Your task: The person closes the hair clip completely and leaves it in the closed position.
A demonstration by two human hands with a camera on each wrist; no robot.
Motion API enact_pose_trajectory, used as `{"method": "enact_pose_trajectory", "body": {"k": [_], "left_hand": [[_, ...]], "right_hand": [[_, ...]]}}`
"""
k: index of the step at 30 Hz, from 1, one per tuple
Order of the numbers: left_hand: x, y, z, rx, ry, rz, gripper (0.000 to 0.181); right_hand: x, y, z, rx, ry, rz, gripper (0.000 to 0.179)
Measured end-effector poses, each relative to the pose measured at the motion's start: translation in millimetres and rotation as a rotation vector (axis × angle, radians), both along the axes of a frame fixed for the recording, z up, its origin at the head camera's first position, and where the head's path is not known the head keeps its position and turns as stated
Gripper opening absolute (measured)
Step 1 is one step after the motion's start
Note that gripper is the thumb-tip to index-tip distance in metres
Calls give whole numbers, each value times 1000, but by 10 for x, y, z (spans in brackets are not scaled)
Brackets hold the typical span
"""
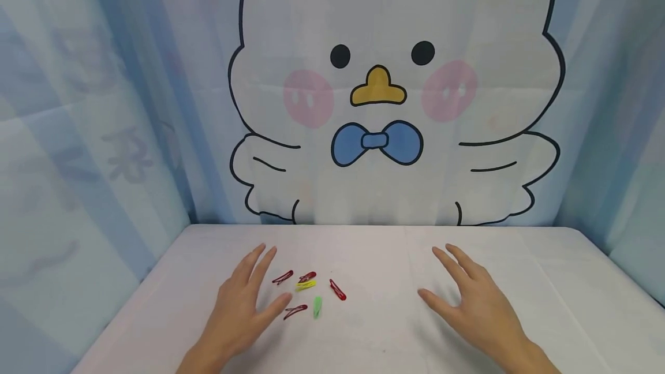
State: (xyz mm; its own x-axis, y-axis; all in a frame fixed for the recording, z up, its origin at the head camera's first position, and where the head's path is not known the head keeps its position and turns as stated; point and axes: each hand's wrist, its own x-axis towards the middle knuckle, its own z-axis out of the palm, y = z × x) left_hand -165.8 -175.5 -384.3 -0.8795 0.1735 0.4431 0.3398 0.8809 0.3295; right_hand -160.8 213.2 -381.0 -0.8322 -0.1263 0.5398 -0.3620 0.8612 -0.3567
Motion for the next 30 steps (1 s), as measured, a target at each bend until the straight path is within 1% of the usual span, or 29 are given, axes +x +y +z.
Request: {"method": "enact_pose_trajectory", "body": {"k": [8,13,18,23,26,30], "left_hand": [[-65,83,-51,49,-5,-58,77],[-109,128,-81,64,-8,-85,76],[-159,181,-96,75,-9,-108,72],[-198,210,-113,102,-4,-149,68],[-219,223,-113,114,-19,-158,68],[-248,236,-109,140,-76,-159,68]], "right_hand": [[-42,-169,-38,-3,11,25,66],[-83,-263,-44,8,27,45,64],[-125,-376,-31,15,6,57,62],[-178,-487,-22,33,1,74,60],[-208,-546,-30,55,-1,81,59],[-246,-632,-38,72,-14,99,57]]}}
